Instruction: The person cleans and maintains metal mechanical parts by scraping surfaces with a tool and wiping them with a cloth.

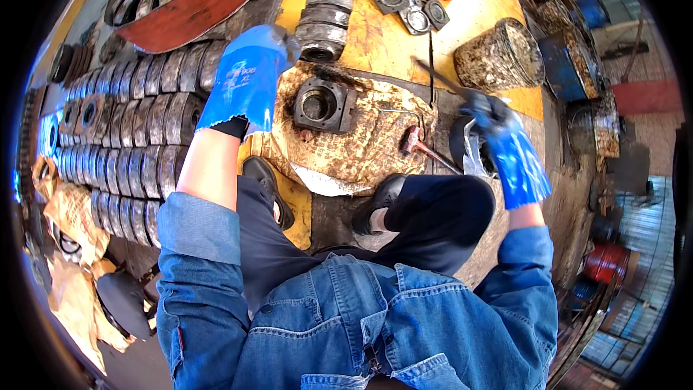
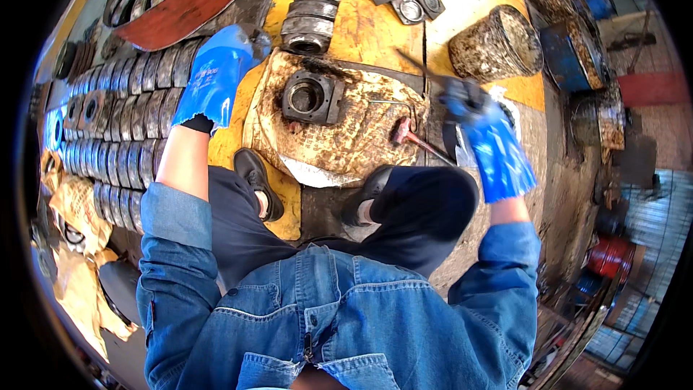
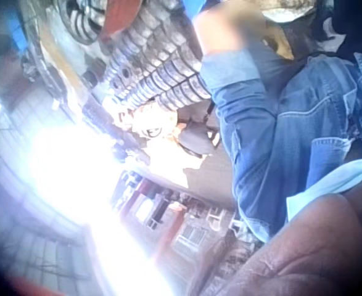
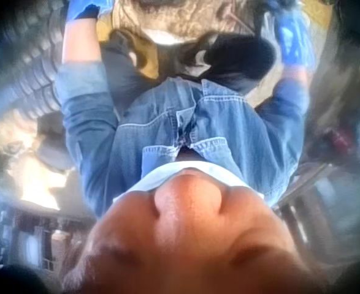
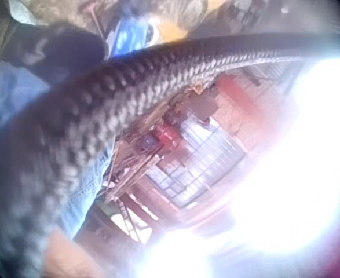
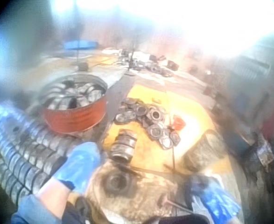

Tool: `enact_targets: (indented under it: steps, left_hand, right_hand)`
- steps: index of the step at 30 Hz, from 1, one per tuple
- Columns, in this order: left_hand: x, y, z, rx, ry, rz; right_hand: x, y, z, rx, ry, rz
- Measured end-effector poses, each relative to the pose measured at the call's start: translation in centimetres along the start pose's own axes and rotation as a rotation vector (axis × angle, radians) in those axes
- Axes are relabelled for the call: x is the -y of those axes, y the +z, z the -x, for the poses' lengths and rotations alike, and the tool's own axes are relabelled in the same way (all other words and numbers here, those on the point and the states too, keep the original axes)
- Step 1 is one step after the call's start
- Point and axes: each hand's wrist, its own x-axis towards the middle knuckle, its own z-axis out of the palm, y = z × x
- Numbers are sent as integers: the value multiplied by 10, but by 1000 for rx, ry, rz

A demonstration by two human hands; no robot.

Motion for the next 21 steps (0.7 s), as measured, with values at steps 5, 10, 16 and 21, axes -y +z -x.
enact_targets:
  steps: [5,10,16,21]
  left_hand:
    - [-6,-36,0,188,-274,-22]
    - [15,-20,-10,101,-169,40]
    - [33,-15,-8,81,-159,77]
    - [40,-13,-5,104,-167,93]
  right_hand:
    - [27,146,-52,544,-124,-40]
    - [-32,266,-118,379,-133,-112]
    - [-8,294,-145,325,-17,65]
    - [25,309,-165,259,-402,458]
